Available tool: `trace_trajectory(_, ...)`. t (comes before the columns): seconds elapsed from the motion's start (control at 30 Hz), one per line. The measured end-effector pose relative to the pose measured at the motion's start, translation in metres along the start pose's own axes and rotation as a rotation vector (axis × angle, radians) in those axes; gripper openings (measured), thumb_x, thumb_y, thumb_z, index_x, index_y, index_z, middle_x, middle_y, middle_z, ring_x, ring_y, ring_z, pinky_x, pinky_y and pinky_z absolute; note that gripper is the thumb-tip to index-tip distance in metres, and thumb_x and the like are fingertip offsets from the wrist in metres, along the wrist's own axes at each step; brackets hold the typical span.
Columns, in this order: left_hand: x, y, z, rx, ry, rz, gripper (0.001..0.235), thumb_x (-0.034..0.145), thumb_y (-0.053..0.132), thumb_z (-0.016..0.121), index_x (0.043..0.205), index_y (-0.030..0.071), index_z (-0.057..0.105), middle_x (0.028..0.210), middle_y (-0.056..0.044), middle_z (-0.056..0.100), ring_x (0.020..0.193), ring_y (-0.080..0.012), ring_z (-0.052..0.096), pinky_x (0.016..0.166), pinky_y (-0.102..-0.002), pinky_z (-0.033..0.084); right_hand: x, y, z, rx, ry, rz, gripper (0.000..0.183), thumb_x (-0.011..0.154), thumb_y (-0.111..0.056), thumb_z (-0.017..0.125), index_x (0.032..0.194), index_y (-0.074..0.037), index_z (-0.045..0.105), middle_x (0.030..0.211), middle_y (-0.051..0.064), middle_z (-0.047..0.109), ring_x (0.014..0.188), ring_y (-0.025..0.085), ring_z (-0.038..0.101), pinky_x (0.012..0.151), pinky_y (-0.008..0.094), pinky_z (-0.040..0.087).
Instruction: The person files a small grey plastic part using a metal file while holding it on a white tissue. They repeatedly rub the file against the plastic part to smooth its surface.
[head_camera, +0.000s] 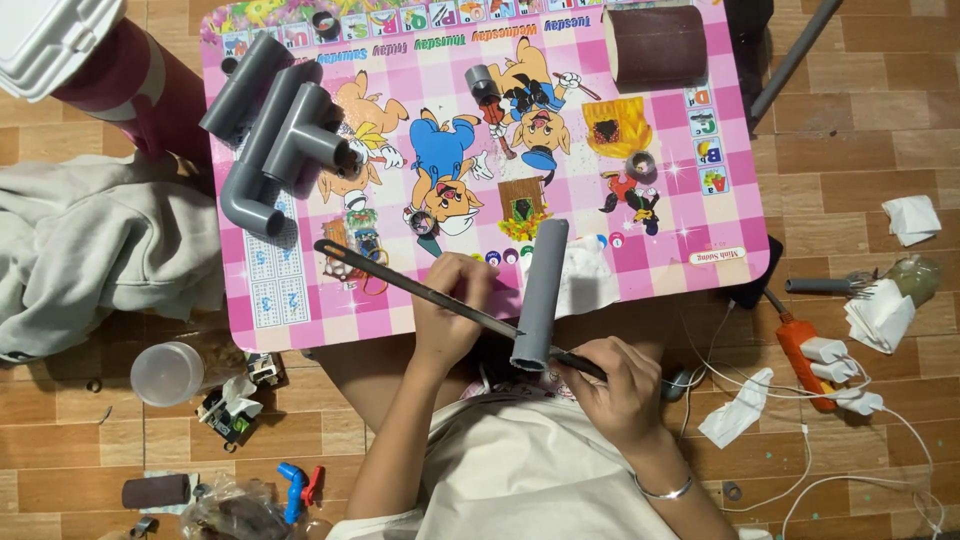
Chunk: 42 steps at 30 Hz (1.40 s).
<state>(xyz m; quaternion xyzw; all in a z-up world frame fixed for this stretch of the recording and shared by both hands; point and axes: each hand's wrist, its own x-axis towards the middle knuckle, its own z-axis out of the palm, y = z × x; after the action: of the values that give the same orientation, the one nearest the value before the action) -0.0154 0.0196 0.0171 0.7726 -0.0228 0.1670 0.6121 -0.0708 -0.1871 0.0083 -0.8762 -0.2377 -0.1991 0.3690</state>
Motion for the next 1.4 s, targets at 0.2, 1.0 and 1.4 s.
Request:
trace_trajectory(0.2,-0.008,-0.021,0.014,0.110,-0.135,0.329,0.074,0.073,0.009,0.084,0.133,0.013,0.040,0.146,-0.012,0.037,0.142,-0.0347,0.040,0.124,-0.048,0.038,0.005,-0.007,-0.001,0.020,-0.041,-0.047,0.031,0.076,-0.008,0.078,0.095,-0.006,0.054,0.077,0.004,0.065,0.056,0.017,0.054,0.052,0.030,0.043)
trace_trajectory(1.0,-0.022,0.027,0.023,0.883,-0.239,0.529,0.037,0.088,0.022,0.073,0.120,0.006,0.064,0.091,-0.005,0.055,0.075,-0.0178,0.048,0.070,-0.030,0.040,-0.014,-0.010,0.004,-0.118,-0.276,0.551,0.023,0.093,-0.009,0.053,0.114,0.000,0.057,0.093,0.016,0.075,0.065,0.032,0.073,0.049,0.041,0.054)
trace_trajectory(1.4,-0.017,0.021,0.031,0.641,-0.161,0.450,0.030,0.086,0.016,0.076,0.112,0.002,0.068,0.084,-0.005,0.055,0.068,-0.0186,0.049,0.062,-0.031,0.042,-0.004,-0.013,0.002,-0.190,-0.375,0.545,0.015,0.096,-0.012,0.052,0.107,-0.002,0.055,0.068,0.017,0.071,0.049,0.034,0.067,0.042,0.046,0.046)
